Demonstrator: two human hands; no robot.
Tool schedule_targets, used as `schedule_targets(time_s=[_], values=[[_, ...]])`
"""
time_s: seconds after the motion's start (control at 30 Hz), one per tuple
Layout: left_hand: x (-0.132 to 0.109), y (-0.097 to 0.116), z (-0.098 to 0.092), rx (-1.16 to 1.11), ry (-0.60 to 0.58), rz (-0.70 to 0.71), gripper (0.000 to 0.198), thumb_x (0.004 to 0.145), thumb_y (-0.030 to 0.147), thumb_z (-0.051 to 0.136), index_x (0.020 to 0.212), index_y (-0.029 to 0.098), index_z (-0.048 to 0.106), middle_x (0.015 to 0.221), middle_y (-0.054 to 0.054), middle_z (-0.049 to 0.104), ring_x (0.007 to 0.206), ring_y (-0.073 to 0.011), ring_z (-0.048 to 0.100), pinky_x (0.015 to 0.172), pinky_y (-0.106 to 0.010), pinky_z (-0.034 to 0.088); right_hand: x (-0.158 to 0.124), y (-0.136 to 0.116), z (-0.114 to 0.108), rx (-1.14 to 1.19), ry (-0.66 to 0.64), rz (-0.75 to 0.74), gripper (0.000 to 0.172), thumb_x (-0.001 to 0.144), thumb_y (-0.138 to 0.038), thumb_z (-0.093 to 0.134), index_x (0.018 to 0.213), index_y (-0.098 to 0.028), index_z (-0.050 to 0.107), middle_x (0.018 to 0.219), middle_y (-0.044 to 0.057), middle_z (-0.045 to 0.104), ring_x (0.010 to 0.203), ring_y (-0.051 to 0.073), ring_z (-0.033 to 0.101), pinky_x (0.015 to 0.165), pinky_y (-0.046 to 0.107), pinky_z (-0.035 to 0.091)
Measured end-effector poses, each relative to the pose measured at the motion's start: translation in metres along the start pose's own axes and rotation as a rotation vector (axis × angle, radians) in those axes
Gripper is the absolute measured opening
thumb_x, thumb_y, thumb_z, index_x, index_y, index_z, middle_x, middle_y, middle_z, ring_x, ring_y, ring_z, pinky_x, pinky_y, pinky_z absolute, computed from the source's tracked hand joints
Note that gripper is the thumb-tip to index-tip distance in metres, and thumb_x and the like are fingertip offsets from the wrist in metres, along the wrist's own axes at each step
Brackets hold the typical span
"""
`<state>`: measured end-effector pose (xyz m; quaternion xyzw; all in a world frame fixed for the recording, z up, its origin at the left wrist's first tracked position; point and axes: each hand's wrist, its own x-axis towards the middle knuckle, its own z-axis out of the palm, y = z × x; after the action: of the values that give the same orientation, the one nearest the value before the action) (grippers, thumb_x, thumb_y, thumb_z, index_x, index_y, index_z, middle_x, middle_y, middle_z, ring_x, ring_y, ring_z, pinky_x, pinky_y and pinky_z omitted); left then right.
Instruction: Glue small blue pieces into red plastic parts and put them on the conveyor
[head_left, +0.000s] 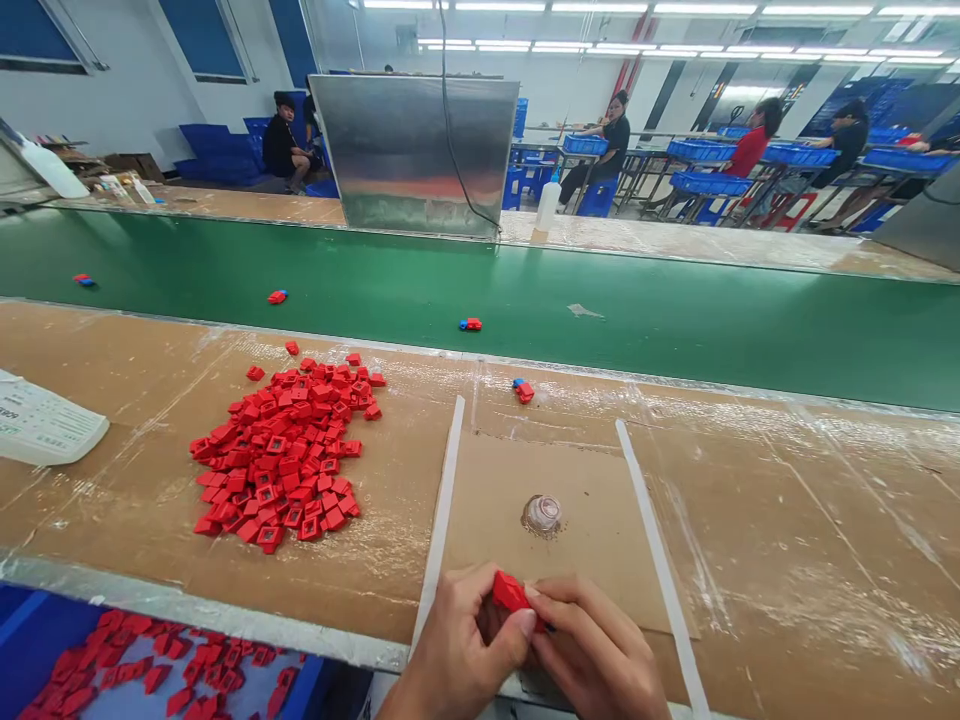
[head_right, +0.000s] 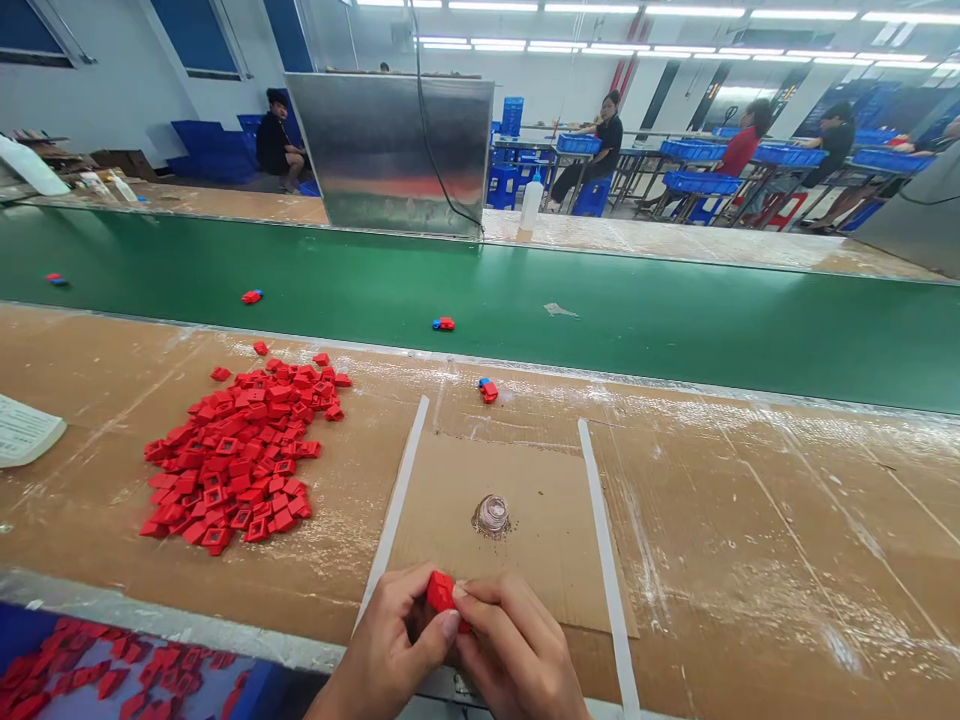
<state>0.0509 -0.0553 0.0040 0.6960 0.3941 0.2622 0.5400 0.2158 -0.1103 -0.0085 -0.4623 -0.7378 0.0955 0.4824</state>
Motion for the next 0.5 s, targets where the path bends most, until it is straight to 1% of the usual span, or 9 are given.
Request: schedule_targets(time_s=[0.17, 0.37, 0.5], values=[[-0.005, -0.004, 0.003, 0.015, 0.015, 0.047, 0.032, 0.085, 0.040, 0.055, 0.063, 0.021, 0.041, 0.058, 0.005, 0.039, 0.055, -0.0120, 0.038, 0.054, -0.025, 0.026, -0.010, -0.002, 0.005, 0.061, -0.041, 0.050, 0.016, 0.100, -0.013, 0.050, 0.112, -0.018, 0.060, 0.094, 0.010, 0.064, 0.078, 0.018, 0.064, 0.066, 0.026, 0.054], [-0.010, -0.011, 0.007, -0.009, 0.130, 0.038, 0.035, 0.082, 0.045, 0.054, 0.062, 0.021, 0.039, 0.058, 0.006, 0.036, 0.053, -0.0113, 0.035, 0.051, -0.025, 0.025, -0.002, -0.008, 0.005, 0.095, -0.062, 0.048, 0.020, 0.097, -0.010, 0.051, 0.112, -0.019, 0.059, 0.091, 0.009, 0.063, 0.074, 0.018, 0.063, 0.064, 0.026, 0.054], [-0.011, -0.009, 0.013, 0.043, 0.123, 0.039, 0.035, 0.081, 0.047, 0.052, 0.060, 0.021, 0.041, 0.055, 0.005, 0.038, 0.051, -0.0115, 0.037, 0.050, -0.025, 0.025, -0.004, -0.007, 0.001, 0.079, -0.121, 0.033, 0.021, 0.097, -0.009, 0.052, 0.114, -0.019, 0.058, 0.094, 0.009, 0.064, 0.079, 0.018, 0.066, 0.068, 0.024, 0.056]])
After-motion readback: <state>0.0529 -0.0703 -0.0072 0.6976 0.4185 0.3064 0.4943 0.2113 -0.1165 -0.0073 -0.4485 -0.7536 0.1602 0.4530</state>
